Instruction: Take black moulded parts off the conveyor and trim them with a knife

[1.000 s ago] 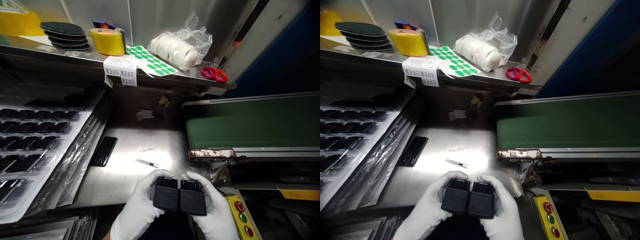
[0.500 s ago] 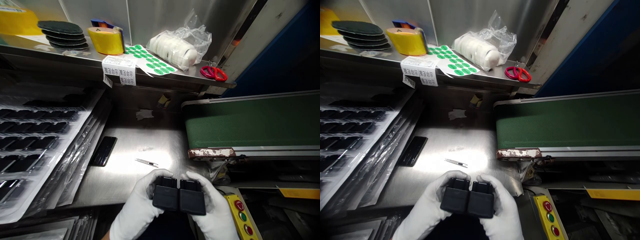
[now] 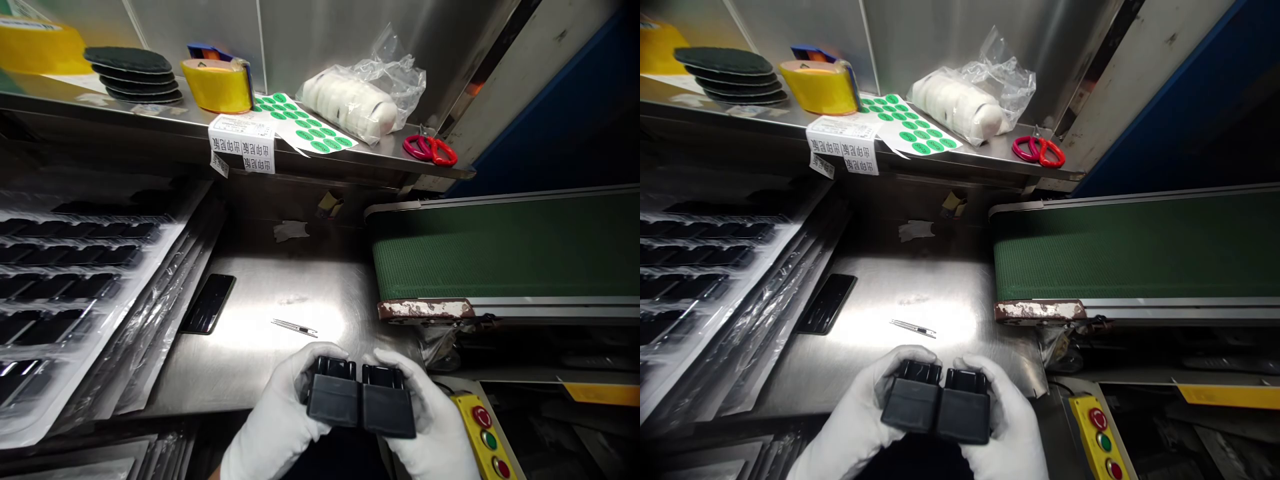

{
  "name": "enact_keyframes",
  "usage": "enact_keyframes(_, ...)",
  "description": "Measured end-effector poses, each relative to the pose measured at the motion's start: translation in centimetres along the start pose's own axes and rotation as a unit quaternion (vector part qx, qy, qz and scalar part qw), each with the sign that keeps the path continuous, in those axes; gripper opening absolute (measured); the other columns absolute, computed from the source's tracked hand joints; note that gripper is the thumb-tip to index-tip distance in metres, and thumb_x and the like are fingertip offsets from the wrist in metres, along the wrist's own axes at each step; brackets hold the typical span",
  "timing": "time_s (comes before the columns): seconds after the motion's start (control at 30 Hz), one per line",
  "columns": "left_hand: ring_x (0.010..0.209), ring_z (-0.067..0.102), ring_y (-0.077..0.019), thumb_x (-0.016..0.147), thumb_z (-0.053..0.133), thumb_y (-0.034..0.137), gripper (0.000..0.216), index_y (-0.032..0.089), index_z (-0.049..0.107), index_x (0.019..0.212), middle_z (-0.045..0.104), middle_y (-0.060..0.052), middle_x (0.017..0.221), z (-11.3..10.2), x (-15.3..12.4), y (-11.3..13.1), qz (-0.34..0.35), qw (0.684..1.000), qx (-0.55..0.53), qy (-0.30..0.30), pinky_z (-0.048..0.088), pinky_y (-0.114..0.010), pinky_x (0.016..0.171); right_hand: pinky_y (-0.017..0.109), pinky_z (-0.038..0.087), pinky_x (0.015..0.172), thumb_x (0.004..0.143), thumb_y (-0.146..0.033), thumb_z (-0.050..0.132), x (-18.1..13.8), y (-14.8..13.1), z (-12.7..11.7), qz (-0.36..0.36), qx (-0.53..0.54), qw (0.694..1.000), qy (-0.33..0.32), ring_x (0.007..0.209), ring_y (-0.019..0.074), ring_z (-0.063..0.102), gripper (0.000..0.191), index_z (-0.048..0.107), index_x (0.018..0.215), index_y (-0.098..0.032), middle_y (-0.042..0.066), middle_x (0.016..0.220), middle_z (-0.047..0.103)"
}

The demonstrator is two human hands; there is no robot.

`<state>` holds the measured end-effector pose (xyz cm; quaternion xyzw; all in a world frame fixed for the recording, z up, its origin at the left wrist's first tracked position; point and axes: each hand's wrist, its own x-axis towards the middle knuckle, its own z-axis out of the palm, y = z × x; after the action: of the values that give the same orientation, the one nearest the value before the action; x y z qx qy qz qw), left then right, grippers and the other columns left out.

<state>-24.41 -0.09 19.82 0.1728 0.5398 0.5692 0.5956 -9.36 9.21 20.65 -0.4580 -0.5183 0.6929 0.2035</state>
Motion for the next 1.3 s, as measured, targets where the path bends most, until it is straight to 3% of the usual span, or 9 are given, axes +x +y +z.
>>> enact_keyframes(0.43,0.082,0.061,-0.0209,0.063,0.070,-0.001,0.042,0.019,0.060,0.099,0.064,-0.002,0.088,0.0,-0.2,0.0,0.011,1.000,0.015,-0.011,0.046,-0.032,0.073,0.016,0.053,0.082,0.059,-0.018,0.083,0.0,0.2,0.2,-0.026,-0.012,1.000,-0.001,0.090,0.0151,0.068,0.052,0.068,0.108,-0.028,-0.002,0.095,0.073)
enact_keyframes(0.53,0.079,0.061,-0.0181,0.060,0.069,-0.005,0.048,0.019,0.059,0.100,0.066,-0.002,0.089,-0.2,0.3,-0.4,0.006,1.000,-0.017,-0.014,0.044,-0.028,0.067,0.018,0.056,0.065,0.052,-0.006,0.082,0.6,1.0,-0.1,0.021,0.021,0.999,-0.022,0.078,0.0161,0.068,0.063,0.066,0.110,-0.026,-0.002,0.089,0.072)
enact_keyframes(0.63,0.075,0.060,-0.0172,0.063,0.070,0.000,0.048,0.019,0.056,0.105,0.066,-0.001,0.087,-0.7,0.7,-0.5,-0.027,0.997,-0.055,-0.042,0.044,-0.026,0.063,0.019,0.045,0.042,0.048,-0.003,0.086,2.0,2.9,-0.8,0.090,0.087,0.988,-0.095,0.057,0.0135,0.060,0.078,0.059,0.118,-0.026,-0.002,0.084,0.069)
enact_keyframes(0.77,0.087,0.061,-0.0198,0.063,0.071,0.001,0.050,0.018,0.057,0.108,0.066,-0.004,0.091,-2.2,0.6,-1.8,-0.050,0.991,-0.103,-0.072,0.045,-0.029,0.075,0.025,0.052,0.069,0.051,-0.030,0.091,4.5,7.4,-1.8,0.087,0.134,0.978,-0.135,0.079,0.0170,0.063,0.084,0.051,0.126,-0.026,0.001,0.098,0.067)
enact_keyframes(0.87,0.084,0.062,-0.0180,0.074,0.075,0.018,0.042,0.017,0.056,0.111,0.064,-0.005,0.093,-3.2,0.2,-3.7,-0.047,0.975,-0.208,-0.068,0.043,-0.028,0.072,0.028,0.050,0.069,0.066,-0.053,0.079,6.9,12.5,-2.3,0.078,0.094,0.989,-0.088,0.085,0.0193,0.061,0.067,0.052,0.120,-0.023,0.002,0.094,0.064)
enact_keyframes(0.93,0.080,0.062,-0.0161,0.075,0.075,0.017,0.042,0.018,0.055,0.113,0.063,-0.003,0.088,-3.6,-0.1,-4.7,-0.061,0.973,-0.222,-0.024,0.042,-0.027,0.071,0.033,0.051,0.070,0.073,-0.051,0.075,8.7,16.3,-2.5,0.066,0.029,0.997,-0.032,0.093,0.0240,0.062,0.058,0.053,0.116,-0.019,0.008,0.106,0.063)
enact_keyframes(1.07,0.070,0.058,-0.0133,0.063,0.068,-0.001,0.028,0.014,0.062,0.086,0.063,0.000,0.073,-3.6,-0.3,-5.1,-0.079,0.990,-0.108,0.044,0.040,-0.025,0.069,0.053,0.038,0.109,0.075,-0.035,0.074,11.8,22.2,-2.4,-0.019,-0.097,0.994,0.042,0.120,0.0300,0.054,0.056,0.051,0.121,-0.015,0.012,0.124,0.060)
enact_keyframes(1.17,0.058,0.054,-0.0118,0.059,0.067,-0.001,0.019,0.014,0.061,0.069,0.059,0.001,0.061,-3.7,-0.3,-5.0,-0.078,0.993,-0.085,0.027,0.035,-0.023,0.058,0.057,0.032,0.114,0.080,-0.026,0.069,13.8,23.4,-2.2,-0.082,-0.184,0.979,0.040,0.123,0.0298,0.054,0.053,0.051,0.130,-0.016,0.011,0.127,0.061)
enact_keyframes(1.3,0.062,0.056,-0.0139,0.054,0.078,0.002,0.024,0.015,0.067,0.070,0.062,0.001,0.064,-4.0,-0.3,-5.4,-0.050,0.995,-0.086,0.018,0.039,-0.025,0.058,0.059,0.031,0.114,0.082,-0.024,0.068,16.1,21.1,-0.5,-0.166,-0.281,0.945,0.037,0.130,0.0331,0.046,0.057,0.048,0.135,-0.014,0.015,0.135,0.054)
